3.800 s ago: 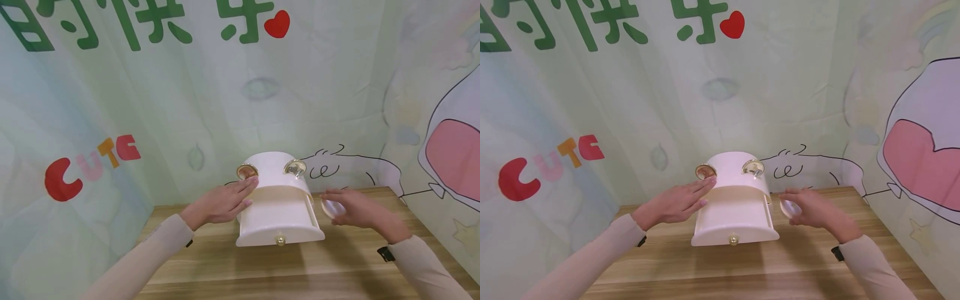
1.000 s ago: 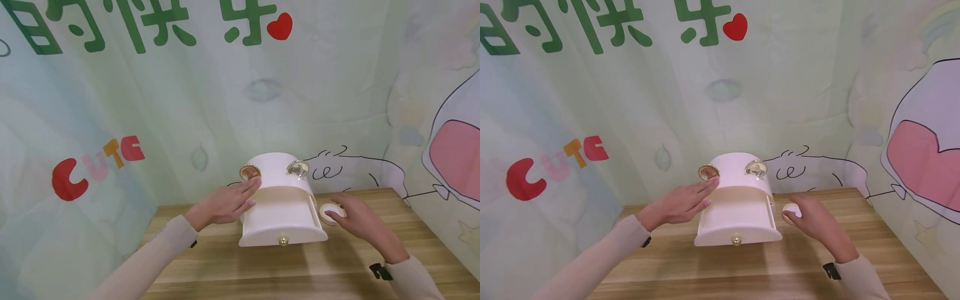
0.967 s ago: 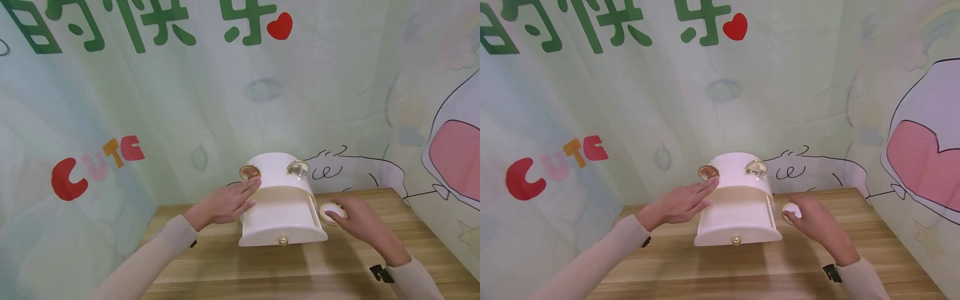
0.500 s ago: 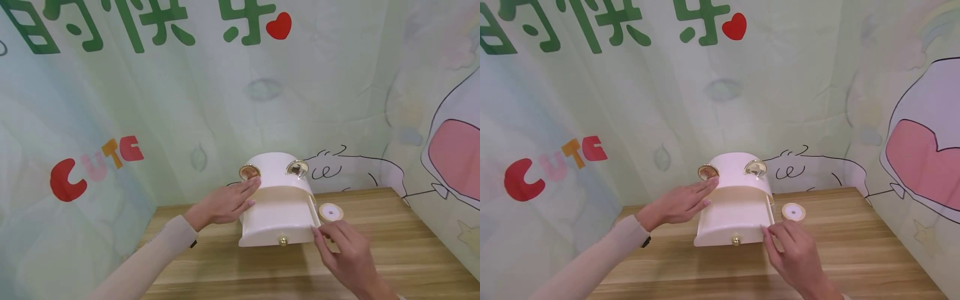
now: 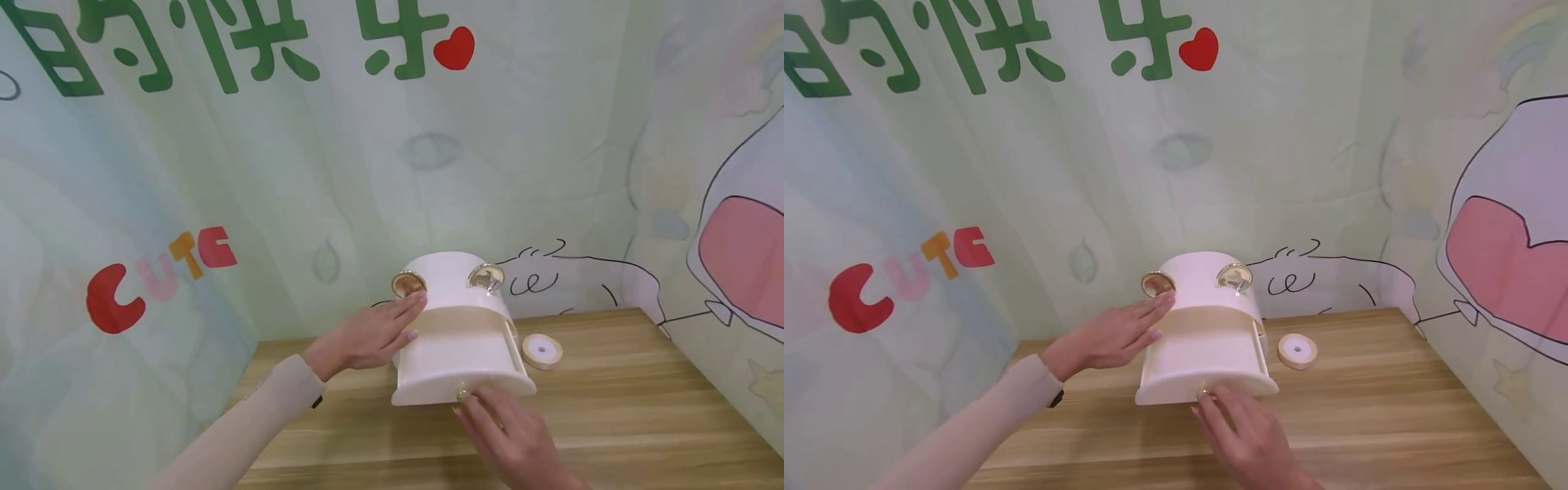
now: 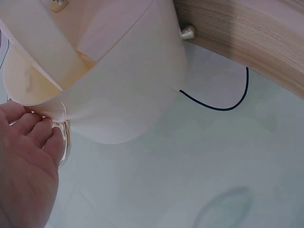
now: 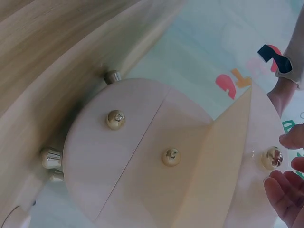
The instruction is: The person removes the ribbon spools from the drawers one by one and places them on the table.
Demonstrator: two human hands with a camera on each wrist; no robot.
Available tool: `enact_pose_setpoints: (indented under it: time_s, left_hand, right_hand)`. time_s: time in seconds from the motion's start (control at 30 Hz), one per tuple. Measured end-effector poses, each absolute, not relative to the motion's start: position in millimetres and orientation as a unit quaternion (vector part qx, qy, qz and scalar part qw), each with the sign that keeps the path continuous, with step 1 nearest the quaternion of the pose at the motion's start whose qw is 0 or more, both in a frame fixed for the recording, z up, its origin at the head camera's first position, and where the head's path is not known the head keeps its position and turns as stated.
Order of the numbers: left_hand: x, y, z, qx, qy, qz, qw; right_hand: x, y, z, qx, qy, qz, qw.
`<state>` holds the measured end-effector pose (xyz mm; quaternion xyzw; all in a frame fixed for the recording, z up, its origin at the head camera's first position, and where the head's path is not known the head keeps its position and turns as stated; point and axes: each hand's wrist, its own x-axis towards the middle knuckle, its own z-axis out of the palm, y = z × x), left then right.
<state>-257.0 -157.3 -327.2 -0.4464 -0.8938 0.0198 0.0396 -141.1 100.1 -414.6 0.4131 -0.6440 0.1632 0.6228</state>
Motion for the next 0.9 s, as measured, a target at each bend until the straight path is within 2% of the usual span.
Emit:
enact_pose_setpoints:
  time_s: [0.2, 0.9]
  left_hand:
    - [-259, -157, -326, -0.449, -0.892, 0.015, 0.05]
    - [-258, -158, -326, -0.432, -0.902, -0.008, 0.023]
  right_hand:
    - [-143, 99, -419, 0.413, -0.658, 0.157, 0.61]
    - [-160, 94, -418, 0.401, -0.675, 0.155, 0.6]
